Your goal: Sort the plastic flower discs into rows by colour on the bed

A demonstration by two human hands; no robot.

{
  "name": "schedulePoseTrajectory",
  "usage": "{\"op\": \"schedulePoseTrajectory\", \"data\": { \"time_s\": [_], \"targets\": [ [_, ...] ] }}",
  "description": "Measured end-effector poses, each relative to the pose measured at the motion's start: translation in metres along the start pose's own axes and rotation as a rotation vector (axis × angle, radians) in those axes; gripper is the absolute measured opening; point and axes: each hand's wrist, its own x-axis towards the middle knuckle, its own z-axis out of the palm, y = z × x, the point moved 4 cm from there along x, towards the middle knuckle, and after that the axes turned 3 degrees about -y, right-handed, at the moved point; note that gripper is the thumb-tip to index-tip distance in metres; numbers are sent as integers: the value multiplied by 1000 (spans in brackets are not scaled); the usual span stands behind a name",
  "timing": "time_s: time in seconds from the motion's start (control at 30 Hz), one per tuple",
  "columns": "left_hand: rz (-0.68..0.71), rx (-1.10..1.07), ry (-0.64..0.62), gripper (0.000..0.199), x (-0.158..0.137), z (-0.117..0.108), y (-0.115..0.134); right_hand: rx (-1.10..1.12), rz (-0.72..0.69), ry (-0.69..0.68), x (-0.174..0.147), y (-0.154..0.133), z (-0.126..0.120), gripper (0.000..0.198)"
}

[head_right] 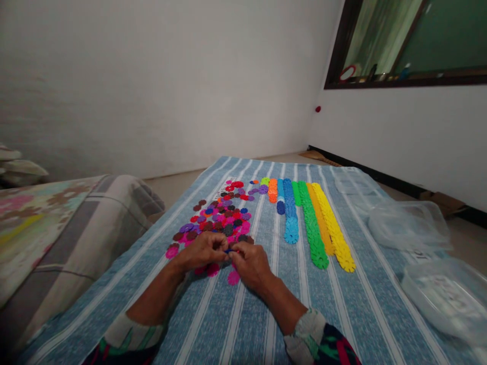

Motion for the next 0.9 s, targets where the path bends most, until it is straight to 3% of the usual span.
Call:
{"op": "schedulePoseTrajectory", "data": {
  "time_s": [0.17,0.27,0.37,0.47,0.57,0.73,0.9],
  "targets": [
    [46,-11,61,18,2,5,1,-120,-38,-52,0,-4,-2,23],
    [27,-72,42,18,3,6,-4,-166,-54,-70,10,1,-17,23],
    [6,-82,71,22,4,-1,-9,-315,44,-59,32,19,-54,26],
    [7,-17,216,22,2,-17,-14,-617,245,-28,58,44,-98,25],
    [-18,7,323,23,-1,-34,-22,-698,326,-22,79,62,-127,26],
    [-53,36,491,23,-10,-59,-33,-850,373,-126,96,75,-135,29],
    [-85,32,545,25,-15,-69,-39,-872,392,-134,99,78,-133,30]
  ]
}}
